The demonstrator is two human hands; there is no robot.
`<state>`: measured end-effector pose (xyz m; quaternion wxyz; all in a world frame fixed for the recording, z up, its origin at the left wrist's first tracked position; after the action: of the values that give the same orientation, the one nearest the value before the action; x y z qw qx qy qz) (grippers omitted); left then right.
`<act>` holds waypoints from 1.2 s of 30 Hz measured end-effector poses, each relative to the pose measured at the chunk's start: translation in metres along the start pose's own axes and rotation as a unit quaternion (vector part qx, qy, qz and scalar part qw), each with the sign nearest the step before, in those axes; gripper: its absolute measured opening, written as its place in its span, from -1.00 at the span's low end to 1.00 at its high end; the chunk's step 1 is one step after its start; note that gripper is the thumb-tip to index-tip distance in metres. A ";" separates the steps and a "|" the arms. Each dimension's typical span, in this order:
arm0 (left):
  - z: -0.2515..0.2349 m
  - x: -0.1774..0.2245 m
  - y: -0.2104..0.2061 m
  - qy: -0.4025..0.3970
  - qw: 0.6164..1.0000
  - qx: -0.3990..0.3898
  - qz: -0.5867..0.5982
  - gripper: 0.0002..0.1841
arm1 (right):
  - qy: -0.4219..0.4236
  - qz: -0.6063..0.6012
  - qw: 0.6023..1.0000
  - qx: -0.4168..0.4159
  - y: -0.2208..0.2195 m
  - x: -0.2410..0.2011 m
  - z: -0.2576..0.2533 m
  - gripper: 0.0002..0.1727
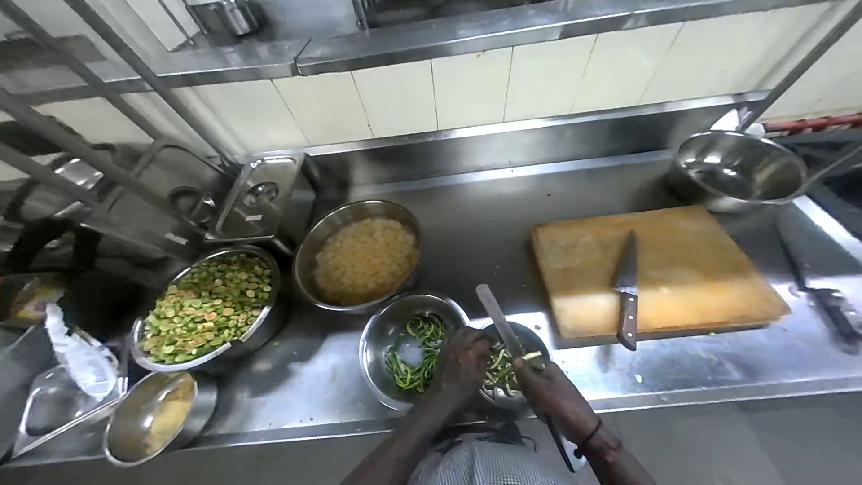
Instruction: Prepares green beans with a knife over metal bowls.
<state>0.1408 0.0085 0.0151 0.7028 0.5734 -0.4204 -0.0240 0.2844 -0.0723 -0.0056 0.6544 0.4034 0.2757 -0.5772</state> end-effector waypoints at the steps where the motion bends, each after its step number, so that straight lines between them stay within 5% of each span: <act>1: -0.001 -0.005 0.000 0.004 1.000 -0.007 0.010 -0.66 | 0.016 0.122 0.992 0.033 0.008 -0.006 0.000 -0.55; 5: 0.005 -0.037 0.022 0.165 0.984 0.019 0.058 -0.65 | 0.008 0.386 0.920 0.067 0.015 -0.017 0.006 -0.41; 9: 0.011 -0.072 0.029 0.312 0.950 -0.018 -0.017 -0.70 | 0.026 0.424 0.899 0.107 0.019 -0.020 0.013 -0.46; 12: 0.011 -0.083 0.016 0.351 0.932 -0.073 -0.057 -0.49 | 0.031 0.416 0.901 0.117 0.018 -0.022 0.015 -0.49; 18: 0.006 -0.101 -0.002 0.378 0.923 -0.065 -0.003 -0.59 | 0.031 0.371 0.919 0.126 0.023 -0.021 0.016 -0.54; 25: 0.019 -0.109 0.021 0.347 0.918 0.047 0.185 -0.72 | 0.028 0.306 0.946 0.102 0.026 -0.015 0.019 -0.67; 36: 0.024 -0.049 0.040 0.230 0.836 0.081 0.491 -0.76 | 0.102 0.292 0.951 0.010 -0.008 -0.034 0.022 -0.59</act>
<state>0.0765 0.0286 0.0202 0.6496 0.3356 -0.4733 0.4913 0.2681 -0.0731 0.0326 0.7583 0.5296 0.2055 -0.3197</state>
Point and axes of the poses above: each hand's wrist, its own z-axis away from the middle knuckle, its own y-axis out of the back of the hand, x = y × z, the point moved 8 cm from there along -z, towards the middle knuckle, and after that the axes turned 1 degree about x, right-handed, at the moved point
